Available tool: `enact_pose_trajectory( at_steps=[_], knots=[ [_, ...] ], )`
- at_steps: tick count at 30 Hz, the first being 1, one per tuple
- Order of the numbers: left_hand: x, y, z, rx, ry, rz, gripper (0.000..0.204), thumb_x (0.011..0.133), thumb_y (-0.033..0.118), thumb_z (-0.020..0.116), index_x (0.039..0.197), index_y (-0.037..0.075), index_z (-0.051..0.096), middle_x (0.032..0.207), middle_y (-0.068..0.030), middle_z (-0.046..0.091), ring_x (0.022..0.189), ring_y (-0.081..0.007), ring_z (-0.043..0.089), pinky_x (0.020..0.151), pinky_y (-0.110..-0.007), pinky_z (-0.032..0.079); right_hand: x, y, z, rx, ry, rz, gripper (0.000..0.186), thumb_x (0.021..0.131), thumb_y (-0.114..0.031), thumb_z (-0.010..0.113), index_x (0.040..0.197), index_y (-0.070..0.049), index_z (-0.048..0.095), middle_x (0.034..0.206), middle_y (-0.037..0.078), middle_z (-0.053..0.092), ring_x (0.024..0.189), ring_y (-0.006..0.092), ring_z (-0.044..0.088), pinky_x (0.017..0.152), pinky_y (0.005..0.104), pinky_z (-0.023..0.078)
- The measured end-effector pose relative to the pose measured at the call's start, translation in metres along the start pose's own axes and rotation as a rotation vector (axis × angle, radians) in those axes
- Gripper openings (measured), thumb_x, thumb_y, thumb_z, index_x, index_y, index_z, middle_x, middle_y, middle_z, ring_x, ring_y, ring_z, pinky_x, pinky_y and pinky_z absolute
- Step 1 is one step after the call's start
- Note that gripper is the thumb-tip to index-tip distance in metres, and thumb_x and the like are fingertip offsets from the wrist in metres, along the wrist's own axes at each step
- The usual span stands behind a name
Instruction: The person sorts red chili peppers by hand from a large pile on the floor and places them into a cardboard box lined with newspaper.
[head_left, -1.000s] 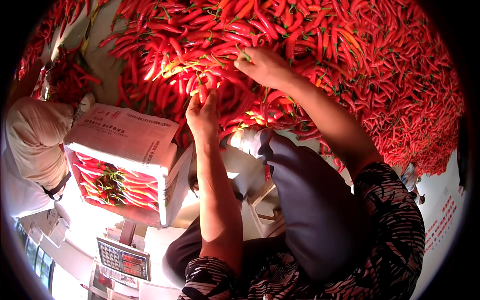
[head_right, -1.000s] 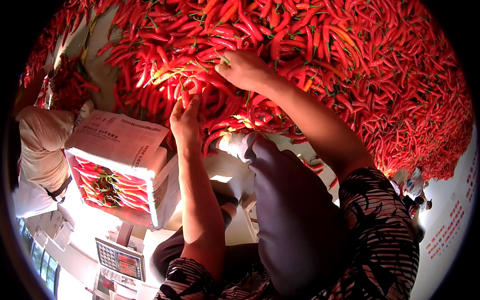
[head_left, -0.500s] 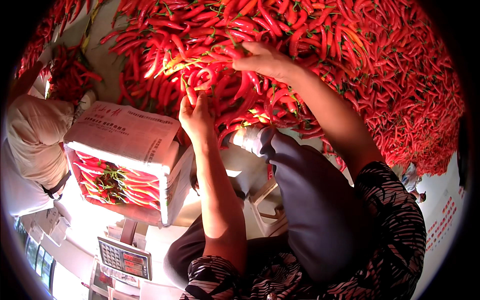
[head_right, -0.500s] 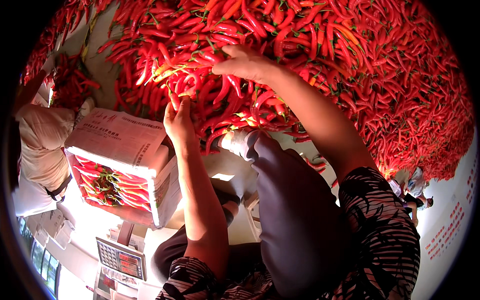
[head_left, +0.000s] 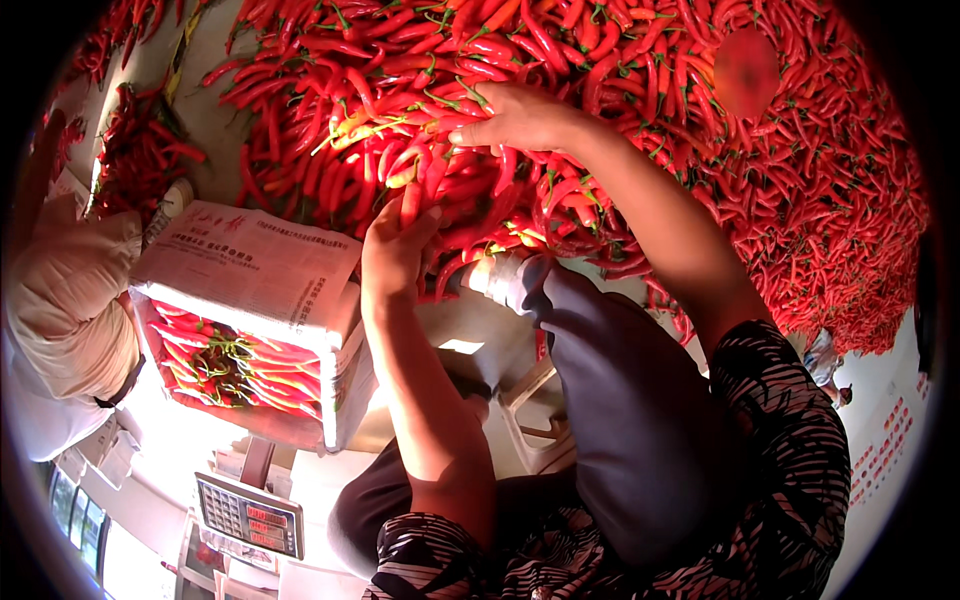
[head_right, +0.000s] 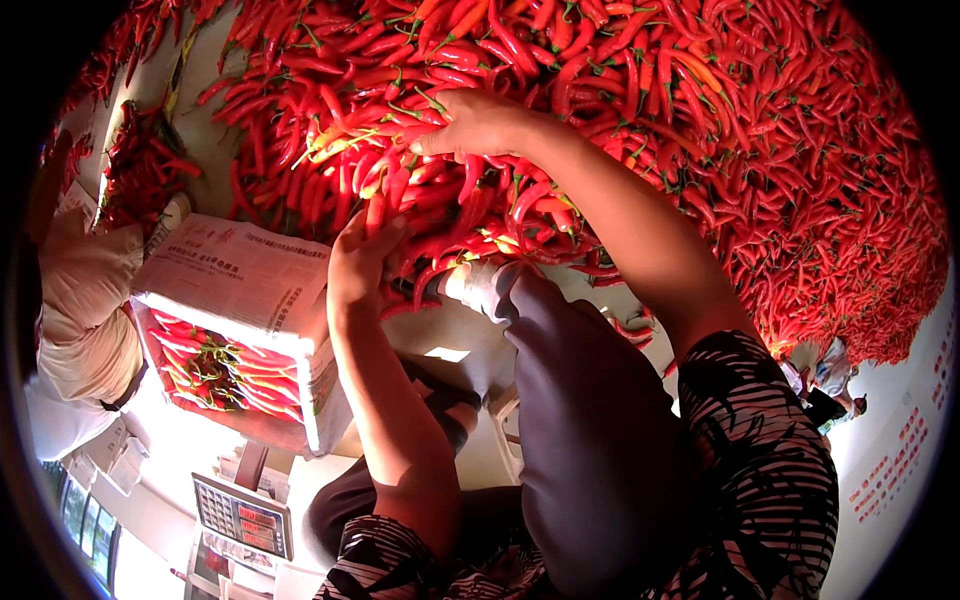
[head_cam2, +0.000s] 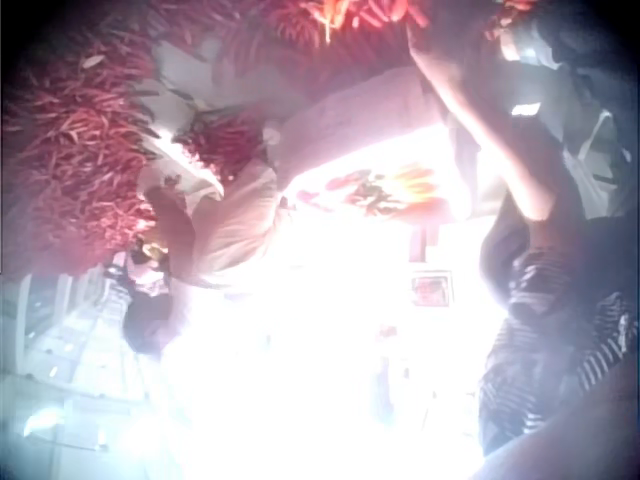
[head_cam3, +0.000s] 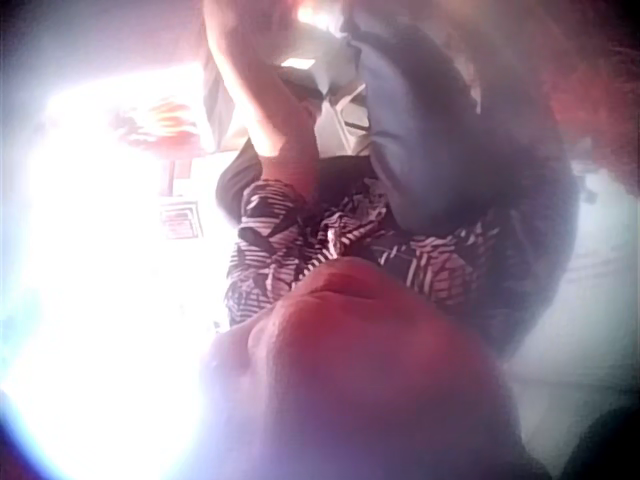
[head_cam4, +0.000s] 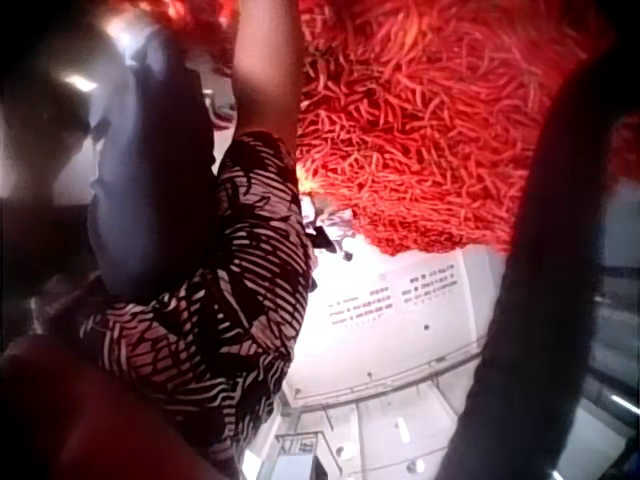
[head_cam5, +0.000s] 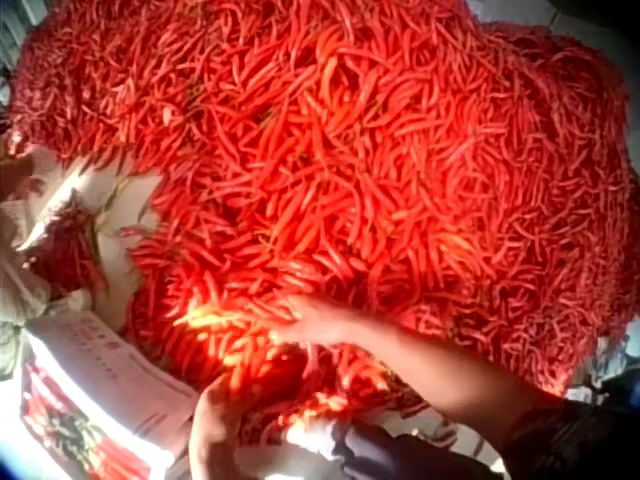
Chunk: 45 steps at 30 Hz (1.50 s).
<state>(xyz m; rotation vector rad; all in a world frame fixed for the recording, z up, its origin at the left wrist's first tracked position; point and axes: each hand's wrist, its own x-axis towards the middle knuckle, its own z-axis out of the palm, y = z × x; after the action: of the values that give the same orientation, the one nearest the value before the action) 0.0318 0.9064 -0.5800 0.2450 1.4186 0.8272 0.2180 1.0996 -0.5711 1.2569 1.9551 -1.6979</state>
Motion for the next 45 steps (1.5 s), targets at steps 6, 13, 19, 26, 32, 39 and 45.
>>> enact_pose_trajectory(
  at_steps=[6,13,19,26,32,39,45],
  knots=[
    [-0.031,0.028,-0.003,-0.220,-0.149,0.017,0.014,0.100,0.013,0.065,0.111,0.006,0.061,0.089,-0.0062,0.074,0.048,-0.0037,0.042,0.042,-0.020,0.029,-0.004,0.032,0.011,-0.075,0.320,-0.058,0.065,0.096,-0.060,0.063,0.110,0.004,0.059,0.087,0.017,0.067,0.082,0.0251,0.066,0.078,0.0383,0.052],
    [-0.028,0.011,-0.002,0.208,-0.248,-0.102,0.018,0.094,0.014,0.073,0.107,0.002,0.071,0.081,-0.0024,0.070,0.052,-0.0040,0.048,0.046,-0.022,0.036,-0.020,0.015,0.004,-0.618,0.637,-0.146,0.052,0.100,-0.053,0.056,0.102,-0.002,0.069,0.106,0.020,0.071,0.102,0.0393,0.067,0.088,0.0518,0.052],
    [-0.053,-0.001,-0.008,0.372,-0.212,-0.002,0.043,0.090,0.021,0.080,0.127,0.002,0.069,0.084,0.0026,0.064,0.069,-0.0052,0.055,0.060,-0.025,0.047,0.028,-0.044,0.035,-0.601,0.394,-0.165,0.042,0.099,-0.043,0.059,0.103,-0.002,0.067,0.097,0.020,0.071,0.097,0.0405,0.069,0.082,0.0533,0.053],
    [-0.058,0.020,-0.004,0.099,0.086,0.061,0.030,0.095,0.027,0.075,0.113,0.004,0.070,0.080,0.0022,0.063,0.065,-0.0056,0.052,0.054,-0.026,0.043,0.059,0.001,0.031,-0.675,0.440,-0.227,0.024,0.092,-0.021,0.071,0.104,-0.001,0.064,0.083,0.014,0.070,0.081,0.0332,0.069,0.071,0.0449,0.052],
    [-0.063,0.001,-0.019,-0.455,0.104,0.181,0.023,0.107,0.024,0.058,0.107,0.004,0.067,0.080,-0.0033,0.066,0.062,-0.0108,0.058,0.055,-0.026,0.047,0.004,-0.029,0.023,0.619,-0.058,-0.283,0.027,0.097,-0.028,0.072,0.107,-0.005,0.063,0.070,-0.007,0.049,0.049,0.0007,0.037,0.045,0.0210,0.026],
    [-0.062,0.008,0.024,-0.729,-0.025,0.192,0.034,0.108,0.023,0.054,0.130,-0.003,0.060,0.115,-0.0165,0.071,0.106,-0.0260,0.071,0.086,-0.037,0.059,-0.040,-0.034,0.032,0.705,-0.248,-0.152,0.038,0.097,-0.030,0.073,0.118,-0.001,0.060,0.081,-0.001,0.057,0.052,0.0036,0.041,0.047,0.0231,0.032],
    [-0.048,-0.009,0.026,-0.568,-0.116,0.200,0.033,0.107,0.019,0.056,0.135,0.000,0.057,0.109,-0.0077,0.070,0.096,-0.0171,0.067,0.089,-0.032,0.056,-0.044,-0.030,0.067,0.710,-0.272,-0.140,0.030,0.099,-0.029,0.067,0.116,-0.005,0.064,0.082,-0.004,0.057,0.068,0.0053,0.052,0.058,0.0219,0.039]
  ],
)
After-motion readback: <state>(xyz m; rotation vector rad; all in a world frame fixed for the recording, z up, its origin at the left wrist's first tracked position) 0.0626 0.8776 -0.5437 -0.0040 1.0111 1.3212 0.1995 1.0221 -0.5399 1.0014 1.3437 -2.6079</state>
